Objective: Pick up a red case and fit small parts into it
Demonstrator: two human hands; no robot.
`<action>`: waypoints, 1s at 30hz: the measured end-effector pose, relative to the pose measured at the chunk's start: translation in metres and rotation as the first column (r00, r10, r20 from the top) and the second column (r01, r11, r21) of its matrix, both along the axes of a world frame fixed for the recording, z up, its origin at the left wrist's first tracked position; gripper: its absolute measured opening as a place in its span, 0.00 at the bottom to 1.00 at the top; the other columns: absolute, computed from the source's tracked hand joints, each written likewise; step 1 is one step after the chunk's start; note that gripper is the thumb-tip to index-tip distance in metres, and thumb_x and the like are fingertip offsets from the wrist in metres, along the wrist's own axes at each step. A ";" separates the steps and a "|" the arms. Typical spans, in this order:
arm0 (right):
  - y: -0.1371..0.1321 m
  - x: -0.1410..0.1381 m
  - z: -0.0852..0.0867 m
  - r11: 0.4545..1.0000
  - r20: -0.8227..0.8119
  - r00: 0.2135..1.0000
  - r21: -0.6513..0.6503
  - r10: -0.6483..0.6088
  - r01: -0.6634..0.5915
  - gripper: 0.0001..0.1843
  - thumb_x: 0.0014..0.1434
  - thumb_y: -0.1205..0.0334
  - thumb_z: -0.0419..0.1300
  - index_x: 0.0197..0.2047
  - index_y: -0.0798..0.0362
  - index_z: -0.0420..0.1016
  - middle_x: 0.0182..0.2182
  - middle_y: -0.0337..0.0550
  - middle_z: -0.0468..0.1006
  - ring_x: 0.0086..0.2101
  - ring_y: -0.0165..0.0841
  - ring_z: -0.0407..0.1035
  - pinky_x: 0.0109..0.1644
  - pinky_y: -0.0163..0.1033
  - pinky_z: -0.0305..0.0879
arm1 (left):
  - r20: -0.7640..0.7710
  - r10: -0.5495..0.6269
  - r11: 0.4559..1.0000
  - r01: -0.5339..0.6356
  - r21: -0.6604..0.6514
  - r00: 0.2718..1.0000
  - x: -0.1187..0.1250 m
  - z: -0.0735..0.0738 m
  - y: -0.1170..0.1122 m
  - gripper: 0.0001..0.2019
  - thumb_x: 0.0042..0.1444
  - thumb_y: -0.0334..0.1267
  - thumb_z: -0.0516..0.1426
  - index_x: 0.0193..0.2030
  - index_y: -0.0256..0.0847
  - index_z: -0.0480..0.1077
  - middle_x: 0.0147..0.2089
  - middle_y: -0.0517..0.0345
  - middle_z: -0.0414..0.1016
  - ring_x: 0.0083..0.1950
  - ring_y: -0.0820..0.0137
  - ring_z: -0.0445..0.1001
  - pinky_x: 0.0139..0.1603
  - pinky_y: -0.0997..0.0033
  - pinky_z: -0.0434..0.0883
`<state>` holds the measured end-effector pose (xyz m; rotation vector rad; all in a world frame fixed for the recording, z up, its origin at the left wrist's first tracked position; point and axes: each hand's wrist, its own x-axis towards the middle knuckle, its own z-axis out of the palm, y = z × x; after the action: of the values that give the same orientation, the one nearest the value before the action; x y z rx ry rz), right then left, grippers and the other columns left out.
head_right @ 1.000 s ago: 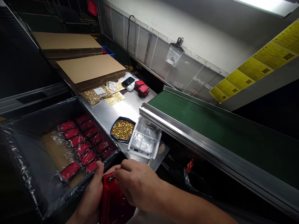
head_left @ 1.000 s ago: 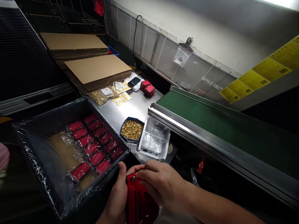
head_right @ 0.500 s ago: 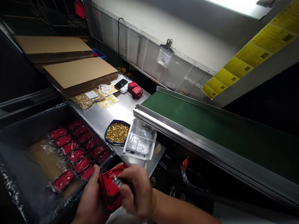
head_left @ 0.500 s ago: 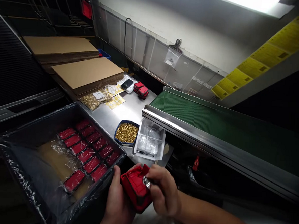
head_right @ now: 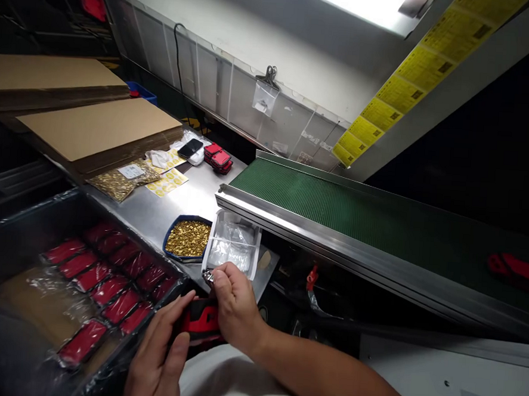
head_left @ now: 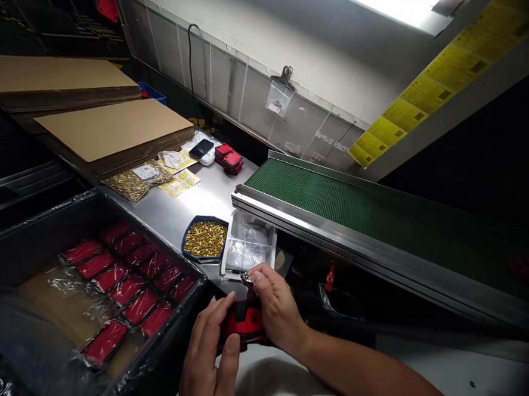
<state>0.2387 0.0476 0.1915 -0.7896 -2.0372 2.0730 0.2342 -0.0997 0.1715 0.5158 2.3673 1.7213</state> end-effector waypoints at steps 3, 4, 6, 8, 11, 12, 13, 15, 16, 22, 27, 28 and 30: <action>-0.001 0.001 -0.003 0.999 -0.016 1.000 0.027 0.022 -0.021 0.23 0.68 0.42 0.52 0.37 0.55 0.66 0.25 0.35 0.62 0.26 0.25 0.54 0.30 0.32 0.53 | -0.025 0.021 0.999 -0.022 -0.035 0.999 -0.003 -0.007 -0.002 0.16 0.68 0.44 0.50 0.60 0.56 0.66 0.60 0.60 0.71 0.64 0.64 0.67 0.63 0.61 0.66; -0.002 0.001 -0.004 0.999 -0.021 0.999 0.026 0.033 -0.032 0.23 0.68 0.42 0.52 0.37 0.55 0.66 0.25 0.34 0.62 0.26 0.25 0.54 0.30 0.32 0.53 | -0.052 0.018 0.998 -0.021 -0.063 0.999 -0.003 -0.009 -0.002 0.15 0.67 0.43 0.51 0.59 0.55 0.66 0.59 0.59 0.72 0.63 0.64 0.69 0.61 0.60 0.68; -0.001 0.002 -0.005 0.998 -0.022 0.998 0.028 0.057 -0.056 0.22 0.69 0.42 0.51 0.37 0.55 0.66 0.25 0.34 0.62 0.26 0.25 0.54 0.30 0.32 0.54 | -0.124 0.004 0.993 -0.019 -0.115 0.992 -0.005 -0.012 -0.001 0.15 0.64 0.45 0.56 0.57 0.53 0.67 0.55 0.57 0.74 0.60 0.61 0.72 0.57 0.59 0.72; 0.001 0.001 -0.005 0.996 -0.005 0.997 0.030 0.082 -0.081 0.23 0.68 0.42 0.52 0.37 0.55 0.66 0.24 0.34 0.61 0.26 0.25 0.54 0.30 0.32 0.53 | -0.154 0.022 0.990 -0.043 -0.133 0.988 -0.004 -0.011 0.000 0.19 0.59 0.48 0.61 0.55 0.50 0.67 0.54 0.54 0.75 0.59 0.57 0.73 0.57 0.54 0.74; 0.006 0.000 -0.004 0.995 0.029 0.995 -0.011 0.099 -0.098 0.24 0.67 0.40 0.53 0.36 0.56 0.66 0.24 0.34 0.61 0.26 0.25 0.53 0.28 0.32 0.52 | -0.155 0.051 0.986 -0.074 -0.148 0.987 -0.003 -0.007 0.000 0.28 0.53 0.56 0.64 0.57 0.50 0.66 0.56 0.52 0.75 0.63 0.51 0.70 0.62 0.44 0.71; 0.008 0.000 -0.004 0.994 0.030 0.994 -0.026 0.104 -0.104 0.24 0.66 0.40 0.53 0.36 0.56 0.66 0.24 0.34 0.61 0.26 0.25 0.53 0.29 0.32 0.52 | -0.163 0.030 0.985 -0.057 -0.162 0.986 -0.002 -0.006 -0.001 0.28 0.54 0.57 0.63 0.59 0.52 0.66 0.57 0.53 0.76 0.64 0.51 0.69 0.63 0.45 0.71; 0.009 0.000 -0.004 0.993 0.027 0.993 -0.032 0.112 -0.111 0.24 0.66 0.40 0.53 0.36 0.56 0.66 0.25 0.34 0.62 0.26 0.25 0.53 0.29 0.32 0.52 | -0.171 -0.006 0.984 -0.025 -0.178 0.985 -0.002 -0.005 -0.003 0.27 0.56 0.56 0.62 0.60 0.54 0.65 0.58 0.55 0.76 0.65 0.52 0.69 0.62 0.47 0.72; 0.012 0.001 -0.004 0.991 0.020 0.991 -0.007 0.135 -0.135 0.24 0.67 0.40 0.53 0.36 0.56 0.66 0.25 0.35 0.62 0.26 0.25 0.54 0.29 0.32 0.52 | -0.168 -0.063 0.980 0.029 -0.197 0.984 -0.002 -0.005 -0.005 0.22 0.61 0.51 0.58 0.61 0.56 0.66 0.59 0.59 0.77 0.64 0.56 0.70 0.59 0.52 0.75; 0.014 0.001 -0.003 0.989 0.021 0.989 0.017 0.150 -0.150 0.24 0.67 0.40 0.52 0.36 0.56 0.66 0.25 0.35 0.62 0.26 0.25 0.54 0.29 0.32 0.52 | -0.153 -0.065 0.980 0.034 -0.197 0.986 -0.002 -0.006 -0.005 0.19 0.63 0.49 0.57 0.60 0.56 0.66 0.59 0.59 0.77 0.64 0.57 0.71 0.59 0.54 0.75; 0.021 -0.010 0.011 0.931 0.106 0.954 0.210 0.281 -0.297 0.20 0.67 0.45 0.51 0.35 0.54 0.67 0.27 0.37 0.67 0.29 0.27 0.59 0.32 0.33 0.56 | -0.095 -0.061 0.991 0.049 -0.126 0.994 -0.005 0.000 0.003 0.25 0.56 0.53 0.63 0.58 0.49 0.67 0.53 0.53 0.77 0.54 0.57 0.76 0.55 0.56 0.75; 0.032 -0.026 0.013 0.983 -0.039 0.998 -0.172 0.054 -0.060 0.20 0.65 0.43 0.51 0.36 0.54 0.62 0.29 0.44 0.77 0.29 0.34 0.72 0.36 0.37 0.67 | 0.020 0.069 0.997 -0.068 -0.021 0.997 -0.011 0.007 0.004 0.22 0.50 0.52 0.67 0.50 0.49 0.71 0.46 0.58 0.79 0.44 0.63 0.80 0.46 0.68 0.78; 0.033 -0.026 0.007 0.952 -0.042 0.997 -0.301 -0.063 0.048 0.20 0.65 0.44 0.50 0.36 0.54 0.62 0.30 0.47 0.79 0.30 0.36 0.74 0.37 0.38 0.69 | 0.083 0.147 0.989 -0.149 0.022 0.986 -0.009 0.007 0.006 0.23 0.47 0.53 0.68 0.48 0.48 0.72 0.45 0.58 0.79 0.44 0.64 0.80 0.46 0.69 0.78; 0.030 -0.024 -0.008 0.818 0.076 0.962 -0.512 -0.262 0.263 0.18 0.65 0.48 0.49 0.35 0.56 0.64 0.31 0.53 0.80 0.29 0.37 0.75 0.36 0.39 0.70 | 0.219 0.231 0.958 -0.261 0.119 0.948 -0.005 0.006 0.013 0.26 0.44 0.54 0.70 0.47 0.47 0.71 0.45 0.59 0.78 0.41 0.66 0.80 0.43 0.73 0.78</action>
<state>0.2147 0.0772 0.1830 -1.0742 -1.2606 2.4660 0.2295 -0.0871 0.1775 0.0552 2.2491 1.9585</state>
